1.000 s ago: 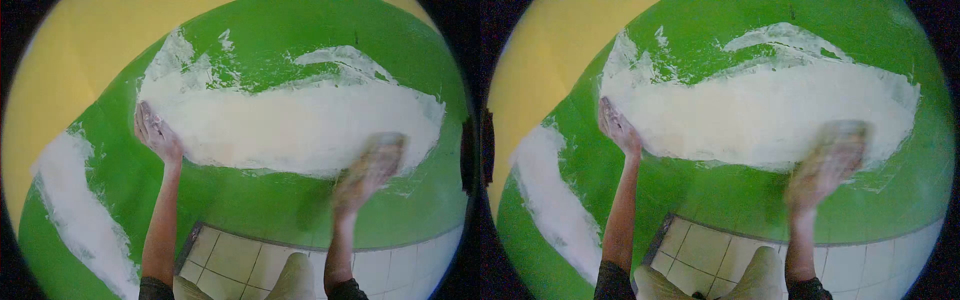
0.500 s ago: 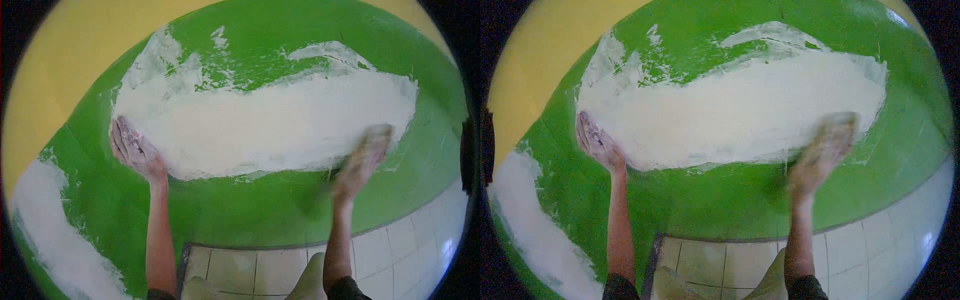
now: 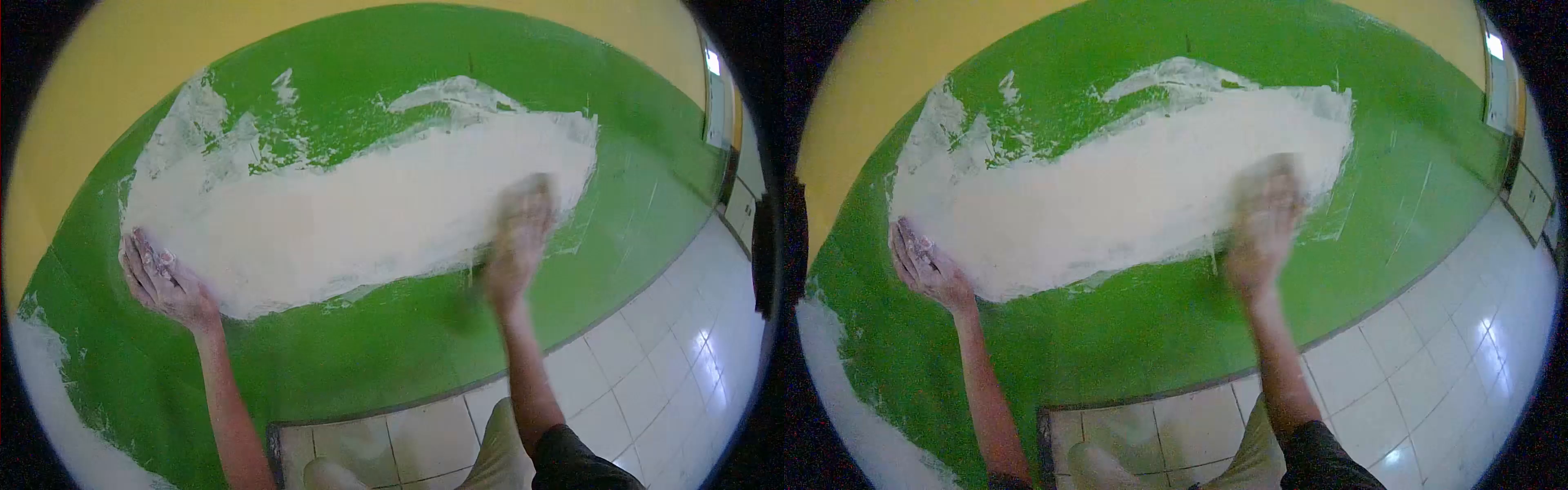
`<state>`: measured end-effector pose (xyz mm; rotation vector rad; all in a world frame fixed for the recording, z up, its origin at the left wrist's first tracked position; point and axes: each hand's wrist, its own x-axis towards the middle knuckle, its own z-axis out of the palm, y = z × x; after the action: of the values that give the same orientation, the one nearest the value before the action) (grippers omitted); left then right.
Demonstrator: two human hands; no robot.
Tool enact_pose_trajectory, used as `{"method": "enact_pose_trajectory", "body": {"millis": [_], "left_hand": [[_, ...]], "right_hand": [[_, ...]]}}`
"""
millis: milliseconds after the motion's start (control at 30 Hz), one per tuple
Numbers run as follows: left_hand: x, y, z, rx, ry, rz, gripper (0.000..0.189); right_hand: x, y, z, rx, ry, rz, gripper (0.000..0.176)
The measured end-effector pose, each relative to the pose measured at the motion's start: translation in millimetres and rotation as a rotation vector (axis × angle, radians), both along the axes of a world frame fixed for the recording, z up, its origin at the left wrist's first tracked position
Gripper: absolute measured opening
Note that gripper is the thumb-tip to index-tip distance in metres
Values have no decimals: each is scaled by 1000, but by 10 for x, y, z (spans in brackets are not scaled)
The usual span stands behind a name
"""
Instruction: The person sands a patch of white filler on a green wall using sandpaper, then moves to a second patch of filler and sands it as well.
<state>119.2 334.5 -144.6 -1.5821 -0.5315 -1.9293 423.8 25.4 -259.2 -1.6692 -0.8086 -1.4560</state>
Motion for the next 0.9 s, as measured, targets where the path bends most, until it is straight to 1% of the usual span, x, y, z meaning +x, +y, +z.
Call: {"method": "enact_pose_trajectory", "body": {"millis": [67,100,167,233,300,333,400,467,500,533,567,633,667,733,767,833,867,900], "left_hand": [[14,-21,-7,-37,-17,36,44],[17,-31,-12,-34,-20,31,44],[29,-32,-20,-42,-20,56,44],[21,3,-22,-37,-22,63,44],[4,-16,-22,-47,-21,80,44],[6,-32,-6,-31,-11,70,44],[-10,-33,13,-4,9,53,44],[1,-37,-5,-31,-24,46,43],[-3,-53,-6,-30,-30,43,43],[-13,-51,1,-20,-14,42,43],[-29,-53,-6,-15,0,45,43],[-31,-79,-25,-56,-7,61,43],[-28,-78,-26,-85,-9,69,43],[-16,-49,-54,-112,-27,96,43],[-13,-56,-66,-140,-32,119,44],[-11,-94,-77,-148,-30,118,43],[-16,-113,-83,-152,-27,116,43],[-17,-126,-100,-156,-29,118,43]], "right_hand": [[331,-395,185,308,239,-6,52],[307,-358,208,312,234,-10,52],[135,-32,252,518,270,119,51],[-303,538,117,245,85,113,57],[-829,858,-92,-58,-20,305,63],[-751,814,-130,-60,-19,309,63],[-427,587,-186,-304,-225,172,59],[-113,90,35,-131,-132,134,58],[185,-99,95,-44,-93,-43,53],[192,-286,309,97,86,29,50],[210,-217,426,91,73,34,50],[137,-66,577,535,293,65,48],[21,106,567,531,287,71,48],[-540,711,565,296,80,193,47],[-748,874,522,177,-21,250,47],[-986,886,374,-91,8,234,49],[-841,808,351,-98,5,235,49],[-534,662,312,-202,-113,167,54]]}}
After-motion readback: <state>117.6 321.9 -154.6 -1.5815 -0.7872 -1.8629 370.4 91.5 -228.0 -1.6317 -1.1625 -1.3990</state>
